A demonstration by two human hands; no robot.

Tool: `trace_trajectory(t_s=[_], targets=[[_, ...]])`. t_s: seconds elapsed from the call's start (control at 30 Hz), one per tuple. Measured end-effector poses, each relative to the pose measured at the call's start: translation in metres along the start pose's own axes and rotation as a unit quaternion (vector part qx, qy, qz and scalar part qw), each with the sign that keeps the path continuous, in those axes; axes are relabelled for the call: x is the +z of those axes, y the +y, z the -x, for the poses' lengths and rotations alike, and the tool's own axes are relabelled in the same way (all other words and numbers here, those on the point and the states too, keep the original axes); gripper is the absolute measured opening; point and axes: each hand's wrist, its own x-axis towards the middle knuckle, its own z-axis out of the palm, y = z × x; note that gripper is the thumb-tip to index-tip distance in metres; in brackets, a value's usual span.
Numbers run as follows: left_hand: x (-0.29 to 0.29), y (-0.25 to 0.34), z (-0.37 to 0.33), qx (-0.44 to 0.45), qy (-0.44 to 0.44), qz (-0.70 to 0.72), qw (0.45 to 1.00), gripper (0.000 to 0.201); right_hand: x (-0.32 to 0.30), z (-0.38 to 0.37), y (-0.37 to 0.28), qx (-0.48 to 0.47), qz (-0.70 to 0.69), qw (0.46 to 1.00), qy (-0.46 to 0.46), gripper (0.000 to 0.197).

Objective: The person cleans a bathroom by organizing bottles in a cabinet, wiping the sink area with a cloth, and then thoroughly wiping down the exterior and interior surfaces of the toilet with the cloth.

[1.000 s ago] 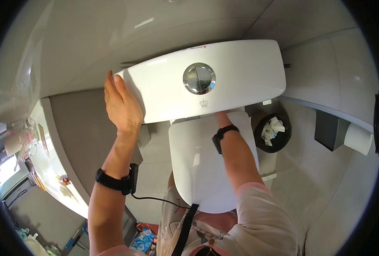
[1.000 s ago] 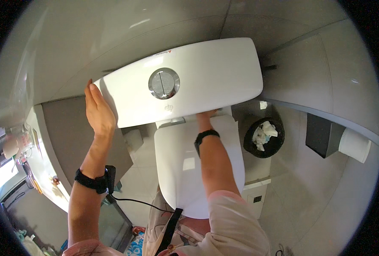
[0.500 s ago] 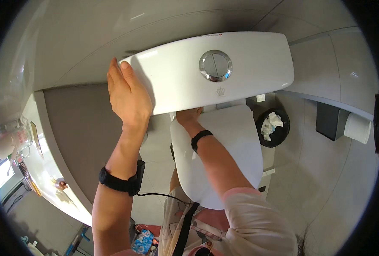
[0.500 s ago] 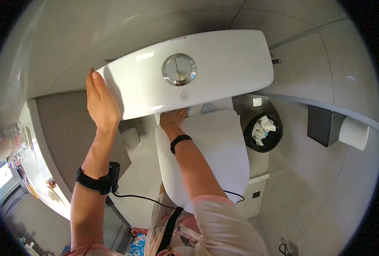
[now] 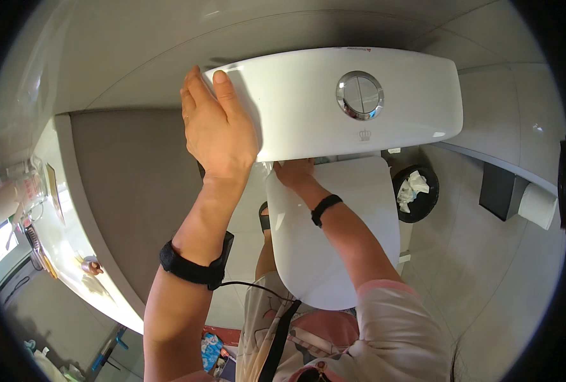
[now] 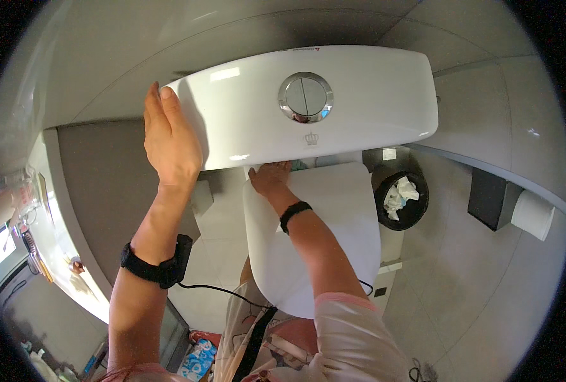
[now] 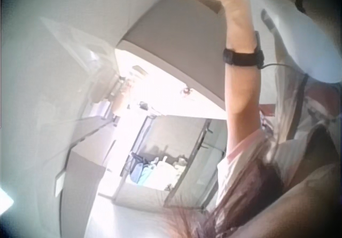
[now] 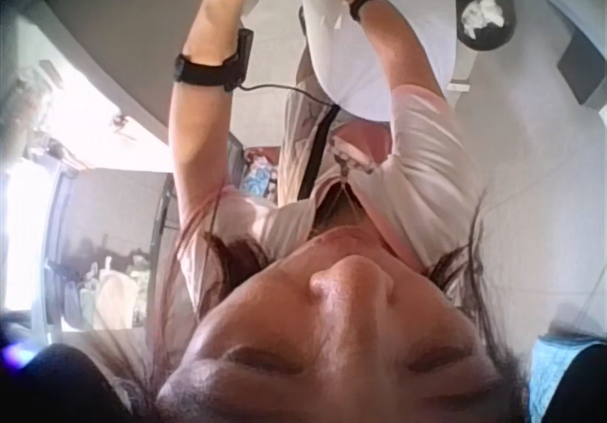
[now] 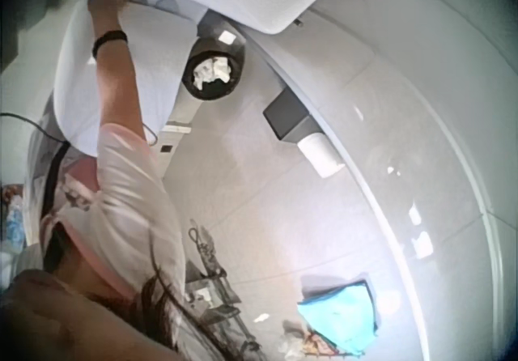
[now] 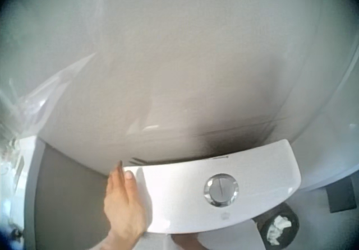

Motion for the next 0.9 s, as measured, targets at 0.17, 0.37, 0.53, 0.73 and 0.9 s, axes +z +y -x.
trace_trajectory(t_s=[0.17, 0.37, 0.53, 0.73, 0.9], targets=[[-0.001, -0.004, 0.0, 0.009, 0.002, 0.003, 1.0, 0.059, 0.001, 0.014, -0.029, -0.137, 0.1, 0.982, -0.081, 0.063], [0.001, -0.004, -0.001, 0.018, 0.0, 0.0, 1.0, 0.058, 0.02, 0.01, 0.005, -0.232, 0.034, 0.969, 0.074, 0.059], [-0.002, -0.006, -0.001, 0.002, -0.009, 0.0, 1.0, 0.057, -0.028, 0.008, 0.046, -0.27, 0.079, 0.96, -0.004, 0.05], [0.003, -0.001, -0.002, 0.016, -0.007, 0.008, 1.0, 0.057, -0.021, -0.005, 0.126, -0.159, 0.149, 0.973, 0.071, 0.04], [-0.004, -0.002, -0.002, 0.009, -0.006, -0.002, 1.0, 0.057, -0.01, -0.017, 0.114, -0.113, 0.298, 0.934, 0.164, 0.038]])
